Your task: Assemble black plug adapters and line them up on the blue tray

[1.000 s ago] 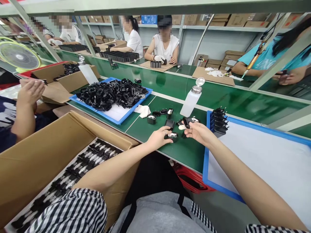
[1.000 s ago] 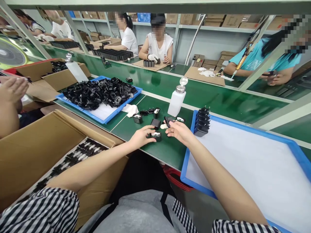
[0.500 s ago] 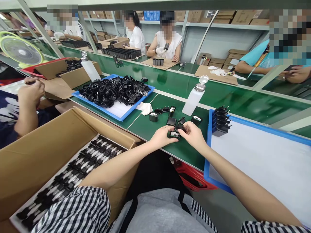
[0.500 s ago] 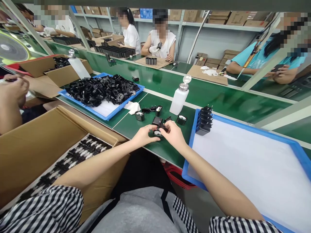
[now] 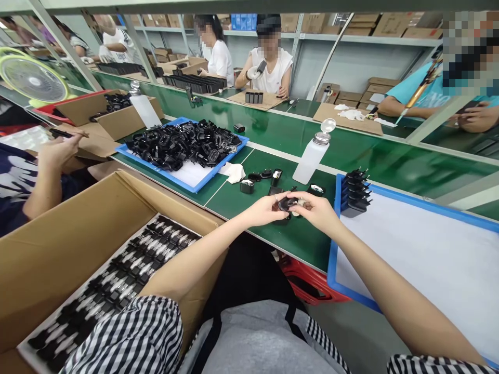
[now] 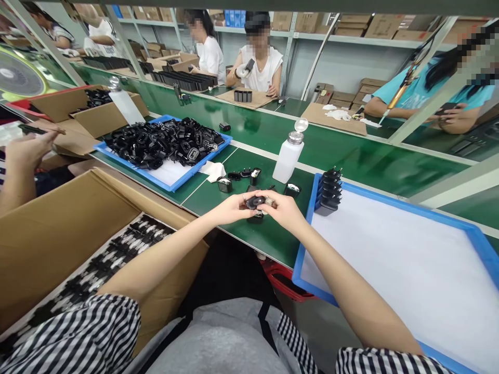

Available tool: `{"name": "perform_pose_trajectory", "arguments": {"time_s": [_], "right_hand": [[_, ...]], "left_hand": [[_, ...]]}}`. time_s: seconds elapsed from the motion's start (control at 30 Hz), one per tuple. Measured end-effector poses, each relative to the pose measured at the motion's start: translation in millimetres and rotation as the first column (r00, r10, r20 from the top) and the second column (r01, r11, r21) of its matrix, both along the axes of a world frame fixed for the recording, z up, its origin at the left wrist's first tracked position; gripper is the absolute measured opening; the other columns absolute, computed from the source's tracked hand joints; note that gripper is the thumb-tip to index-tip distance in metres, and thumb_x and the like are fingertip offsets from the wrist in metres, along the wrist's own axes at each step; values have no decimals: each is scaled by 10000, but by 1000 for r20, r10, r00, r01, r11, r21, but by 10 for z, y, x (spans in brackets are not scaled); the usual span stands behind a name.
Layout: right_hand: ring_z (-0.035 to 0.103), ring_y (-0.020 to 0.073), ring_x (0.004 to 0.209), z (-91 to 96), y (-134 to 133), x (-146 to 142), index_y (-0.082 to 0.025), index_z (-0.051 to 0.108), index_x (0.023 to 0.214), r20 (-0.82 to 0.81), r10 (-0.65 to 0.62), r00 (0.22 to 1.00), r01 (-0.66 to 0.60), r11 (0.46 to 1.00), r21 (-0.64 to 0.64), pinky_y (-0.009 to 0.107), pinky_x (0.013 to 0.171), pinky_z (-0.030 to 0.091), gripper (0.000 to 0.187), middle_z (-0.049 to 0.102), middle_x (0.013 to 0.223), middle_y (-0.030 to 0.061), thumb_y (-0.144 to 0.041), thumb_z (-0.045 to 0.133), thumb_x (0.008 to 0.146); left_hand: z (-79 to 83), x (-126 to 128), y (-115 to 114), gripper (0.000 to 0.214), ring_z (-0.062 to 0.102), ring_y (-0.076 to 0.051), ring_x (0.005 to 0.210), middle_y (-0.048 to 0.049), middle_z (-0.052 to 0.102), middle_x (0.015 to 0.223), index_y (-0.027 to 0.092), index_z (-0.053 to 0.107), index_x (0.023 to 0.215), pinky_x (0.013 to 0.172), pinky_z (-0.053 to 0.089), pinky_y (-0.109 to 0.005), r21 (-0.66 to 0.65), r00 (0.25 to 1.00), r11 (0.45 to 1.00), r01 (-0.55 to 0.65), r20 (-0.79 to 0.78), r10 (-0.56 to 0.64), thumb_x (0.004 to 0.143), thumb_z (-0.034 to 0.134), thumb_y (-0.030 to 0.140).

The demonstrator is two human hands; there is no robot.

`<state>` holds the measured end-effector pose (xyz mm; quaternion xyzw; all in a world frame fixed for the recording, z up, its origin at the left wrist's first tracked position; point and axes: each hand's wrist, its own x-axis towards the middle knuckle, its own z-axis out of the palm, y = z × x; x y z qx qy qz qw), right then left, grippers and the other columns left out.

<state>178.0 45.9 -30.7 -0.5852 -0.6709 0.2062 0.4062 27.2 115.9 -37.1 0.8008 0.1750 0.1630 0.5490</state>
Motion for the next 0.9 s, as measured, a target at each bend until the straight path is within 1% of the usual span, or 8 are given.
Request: {"name": "perform_pose_trajectory", "arguments": {"time_s": [0.03, 0.1, 0.2, 0.27, 0.37, 0.47, 0.63, 0.9], "right_hand": [[448, 106, 486, 2, -3, 7, -205, 548, 845, 60, 1, 998, -2, 1000, 10, 246, 518, 382, 184, 522, 690, -19, -262, 527, 671], [452, 113, 515, -5, -12, 5, -201, 584, 775, 175, -52, 983, 50, 999, 17, 245, 538, 381, 118, 499, 656, -15, -230, 568, 662], [453, 120, 548, -43, -29, -29, -197, 601, 766, 320, -140, 937, 153, 988, -15, 250, 560, 380, 126, 467, 662, -8, -208, 629, 643], [459, 126, 572, -77, -37, -63, -192, 600, 778, 378, -136, 916, 172, 983, -62, 255, 572, 380, 126, 467, 677, -3, -210, 632, 658], [464, 136, 605, -120, -36, -100, -185, 593, 807, 413, -90, 906, 150, 982, -114, 252, 577, 376, 118, 473, 663, -3, -208, 608, 692], [467, 138, 622, -135, -19, -99, -173, 575, 895, 403, -31, 915, 100, 984, -150, 246, 592, 382, 211, 486, 657, -5, -182, 613, 688], [476, 137, 620, -129, 6, -80, -163, 588, 849, 402, 24, 915, 47, 985, -165, 234, 582, 387, 216, 515, 661, -6, -135, 648, 644], [512, 149, 640, -104, 55, -101, -149, 593, 803, 431, 77, 899, 51, 960, -277, 246, 594, 387, 169, 564, 760, 23, -146, 654, 646]], "left_hand": [[13, -19, 20, 570, 525, -127, 756, -64, 546, 963, 94, 292, 1204, 679, 428, -243, 29, 999, 999, 27, -39, -26, 678, 474, 217], [30, -63, 56, 582, 516, -135, 764, -68, 543, 957, 92, 313, 1196, 683, 423, -248, 161, 990, 987, -5, -141, 28, 664, 497, 240], [24, -122, 85, 638, 505, -146, 805, -87, 486, 1061, 105, 344, 1182, 715, 414, -249, 393, 953, 915, -94, -230, 196, 601, 564, 253], [3, -133, 79, 629, 505, -151, 819, -91, 453, 1113, 113, 388, 1153, 736, 407, -249, 474, 940, 877, -79, -258, 224, 577, 590, 267], [-24, -101, 40, 461, 513, -156, 818, -63, 517, 1028, 142, 492, 1053, 737, 400, -249, 525, 936, 850, -30, -284, 209, 620, 560, 288], [-35, -57, 7, 346, 523, -156, 806, -33, 572, 890, 178, 534, 996, 703, 401, -241, 548, 931, 836, -8, -302, 207, 669, 515, 291], [-21, -31, 22, 349, 510, -170, 890, -44, 569, 947, 178, 539, 992, 723, 395, -228, 601, 915, 799, 19, -333, 229, 663, 535, 297], [198, 99, 81, 310, 559, -211, 752, -62, 608, 755, 153, 599, 883, 605, 410, -245, 605, 793, 754, 258, -578, 193, 614, 587, 307]]}}
